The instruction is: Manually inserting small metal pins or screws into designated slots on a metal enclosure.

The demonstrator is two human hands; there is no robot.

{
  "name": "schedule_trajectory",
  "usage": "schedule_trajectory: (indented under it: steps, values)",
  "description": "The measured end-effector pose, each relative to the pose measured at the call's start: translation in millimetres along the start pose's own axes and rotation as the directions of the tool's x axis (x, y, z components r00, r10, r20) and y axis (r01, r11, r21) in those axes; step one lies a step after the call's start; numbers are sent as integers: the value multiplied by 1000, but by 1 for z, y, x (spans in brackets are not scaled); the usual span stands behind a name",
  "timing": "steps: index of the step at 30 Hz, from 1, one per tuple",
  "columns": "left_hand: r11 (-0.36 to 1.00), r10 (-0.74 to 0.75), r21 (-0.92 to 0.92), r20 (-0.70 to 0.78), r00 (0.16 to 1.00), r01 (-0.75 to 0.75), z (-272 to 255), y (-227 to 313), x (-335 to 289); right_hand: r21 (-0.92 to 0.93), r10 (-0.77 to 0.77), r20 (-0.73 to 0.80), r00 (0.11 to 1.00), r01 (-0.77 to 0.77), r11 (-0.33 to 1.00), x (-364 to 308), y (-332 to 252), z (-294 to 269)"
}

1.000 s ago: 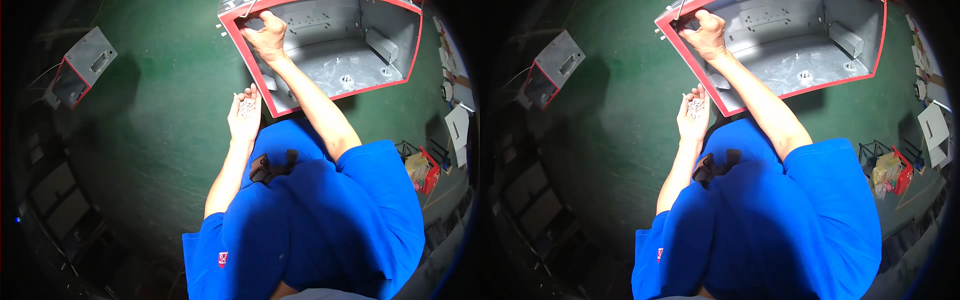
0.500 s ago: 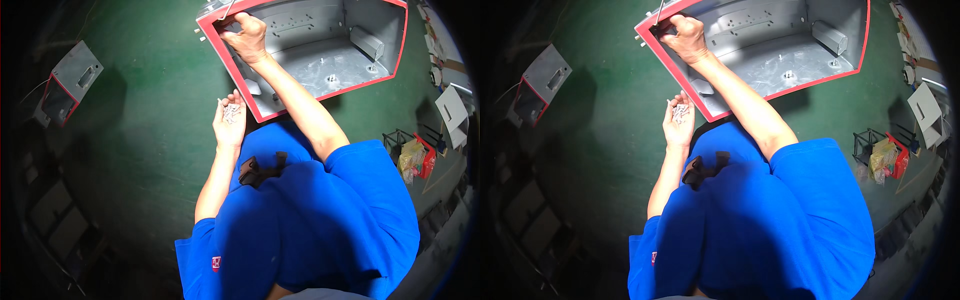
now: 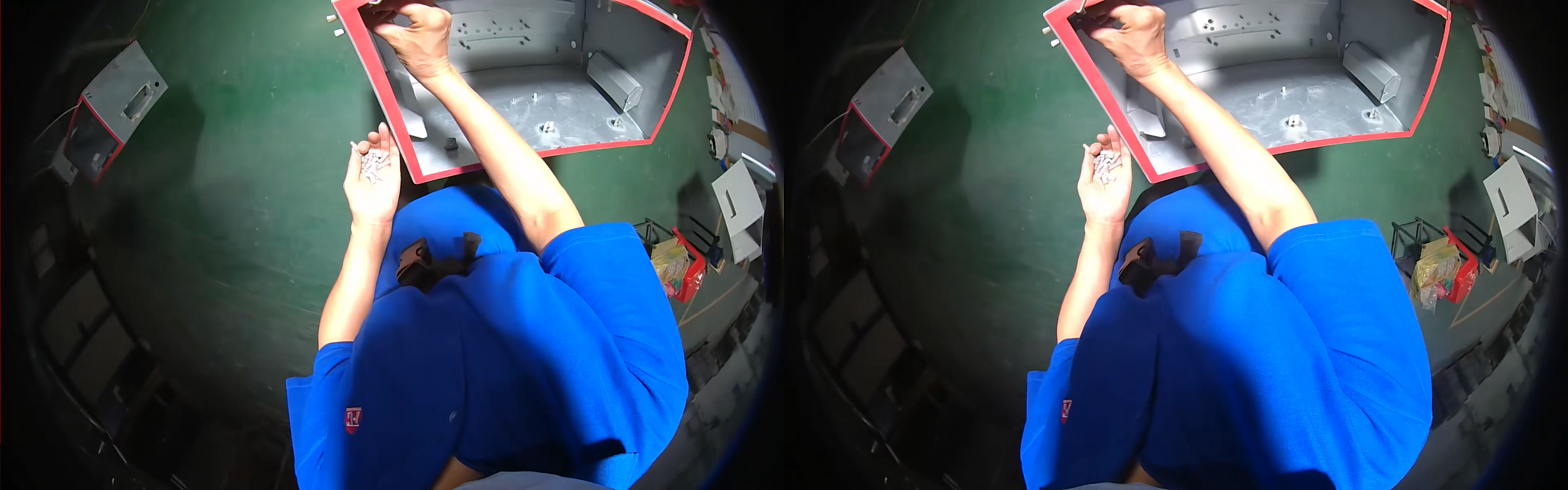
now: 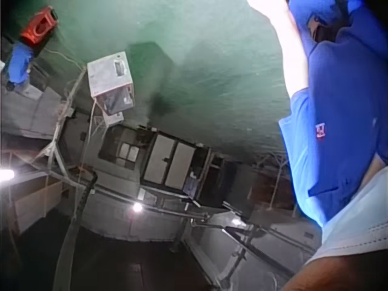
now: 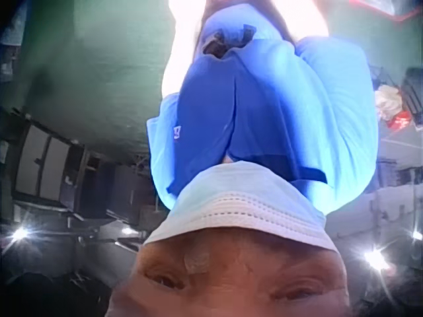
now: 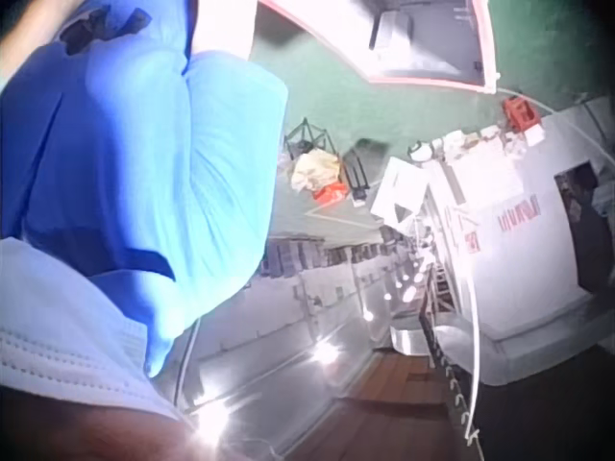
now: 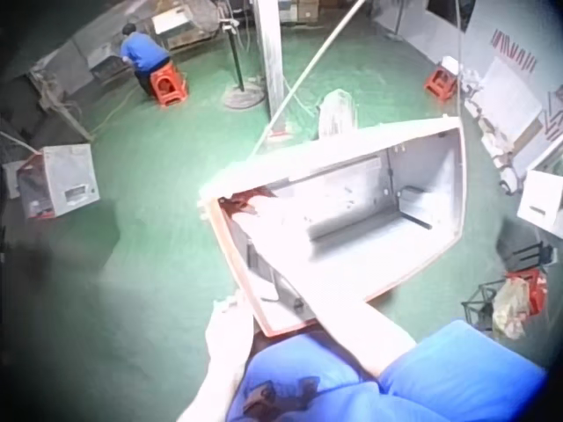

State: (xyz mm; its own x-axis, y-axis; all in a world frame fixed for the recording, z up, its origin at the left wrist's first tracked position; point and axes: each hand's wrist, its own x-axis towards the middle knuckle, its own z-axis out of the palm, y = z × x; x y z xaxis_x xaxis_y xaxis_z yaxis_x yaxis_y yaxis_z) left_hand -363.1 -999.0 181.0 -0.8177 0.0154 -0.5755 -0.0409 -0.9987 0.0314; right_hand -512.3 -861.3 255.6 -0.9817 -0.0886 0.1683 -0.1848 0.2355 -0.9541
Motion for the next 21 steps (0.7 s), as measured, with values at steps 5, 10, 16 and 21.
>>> schedule_trajectory:
  steps: [5,10,16,21]
  values:
    - [997,-13,-78,56,998,18,-6,1,5,-184,-223,-19,975,216,959,7,20,0]
    - [999,36,-2,84,996,-36,-11,-2,12,-251,109,18,994,-101,963,3,10,-6]
    - [998,28,-52,190,981,-18,-22,-5,6,-113,-313,120,942,326,938,-67,30,-5]
    - [998,37,33,310,950,-50,-27,-9,0,-256,-326,530,783,514,819,-127,34,12]
